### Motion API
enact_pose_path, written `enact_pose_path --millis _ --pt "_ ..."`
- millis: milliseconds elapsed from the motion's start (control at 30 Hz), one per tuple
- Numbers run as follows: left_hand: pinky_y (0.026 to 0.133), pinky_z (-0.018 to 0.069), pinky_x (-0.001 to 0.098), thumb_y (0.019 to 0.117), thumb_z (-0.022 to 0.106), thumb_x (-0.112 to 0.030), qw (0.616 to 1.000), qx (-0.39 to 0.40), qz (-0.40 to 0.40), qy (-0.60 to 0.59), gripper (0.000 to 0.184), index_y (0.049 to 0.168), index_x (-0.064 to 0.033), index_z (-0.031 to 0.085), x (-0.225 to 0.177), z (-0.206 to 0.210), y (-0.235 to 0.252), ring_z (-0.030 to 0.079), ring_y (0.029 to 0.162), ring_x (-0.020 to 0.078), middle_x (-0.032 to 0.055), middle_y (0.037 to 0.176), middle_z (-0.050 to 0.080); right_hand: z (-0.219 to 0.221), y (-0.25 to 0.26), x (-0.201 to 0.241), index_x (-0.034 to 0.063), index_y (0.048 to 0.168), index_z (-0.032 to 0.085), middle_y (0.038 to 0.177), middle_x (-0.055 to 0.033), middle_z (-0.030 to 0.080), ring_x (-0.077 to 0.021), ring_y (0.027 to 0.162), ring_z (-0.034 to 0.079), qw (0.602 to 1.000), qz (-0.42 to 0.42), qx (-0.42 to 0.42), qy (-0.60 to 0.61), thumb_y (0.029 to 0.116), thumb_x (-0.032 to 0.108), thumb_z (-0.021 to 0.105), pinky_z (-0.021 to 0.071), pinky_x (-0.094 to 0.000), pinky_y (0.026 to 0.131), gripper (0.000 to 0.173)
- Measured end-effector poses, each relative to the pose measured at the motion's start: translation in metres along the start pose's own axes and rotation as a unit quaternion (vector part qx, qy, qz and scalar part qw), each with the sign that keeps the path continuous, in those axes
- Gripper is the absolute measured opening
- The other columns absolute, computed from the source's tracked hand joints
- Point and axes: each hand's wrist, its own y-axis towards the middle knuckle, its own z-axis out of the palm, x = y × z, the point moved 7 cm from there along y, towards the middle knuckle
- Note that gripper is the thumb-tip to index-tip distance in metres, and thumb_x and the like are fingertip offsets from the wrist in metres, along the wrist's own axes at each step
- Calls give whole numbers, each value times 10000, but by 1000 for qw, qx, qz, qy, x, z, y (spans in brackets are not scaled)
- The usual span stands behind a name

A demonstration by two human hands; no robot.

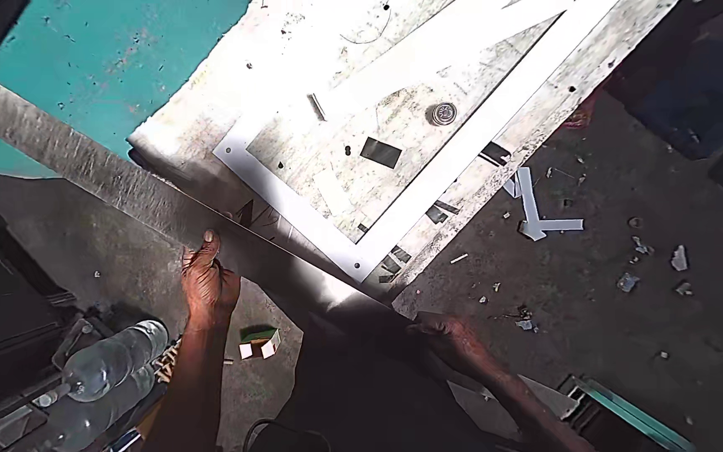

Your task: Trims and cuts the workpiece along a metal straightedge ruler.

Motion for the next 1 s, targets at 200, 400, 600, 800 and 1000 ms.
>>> enact_pose_path --millis 200,400,600,800,1000 --pt "943 592 450 1101 400 -145 996 84 -32 27 234 1276 -69 537 1 -5 64 708 1065 211 88 1139 712 23 -6 11 119 784 633 609 18 538 -76 547 513 994 21 -96 46 1012 508 599 422 -305 522 452" --pt "913 609 422 1107 341 -150 984 169 -44 38 241 1237 -81 533 -18 -14 130 720 1020 190 59 1085 715 42 -15 27 141 815 677 643 10 600 -102 586 576 985 86 -150 -3 995 559 585 472 -367 558 464" --pt "829 644 407 1088 410 -105 960 243 -106 95 185 1235 -87 522 -14 -16 159 747 967 207 74 1080 730 54 -20 32 142 830 673 635 -16 593 -175 592 596 974 151 -161 -42 974 648 526 467 -449 554 546" --pt "818 648 376 1067 460 -70 937 278 -117 176 177 1221 -61 547 0 -15 179 753 935 193 74 1065 738 58 -4 22 139 820 660 637 -48 597 -243 602 614 964 186 -169 -83 963 685 489 454 -511 547 590" --pt "624 638 278 1029 537 -48 910 263 -100 304 117 1139 -56 574 4 -9 192 739 729 126 23 919 741 40 8 18 119 810 650 626 -85 593 -306 600 627 956 191 -189 -114 949 678 482 443 -542 531 600"
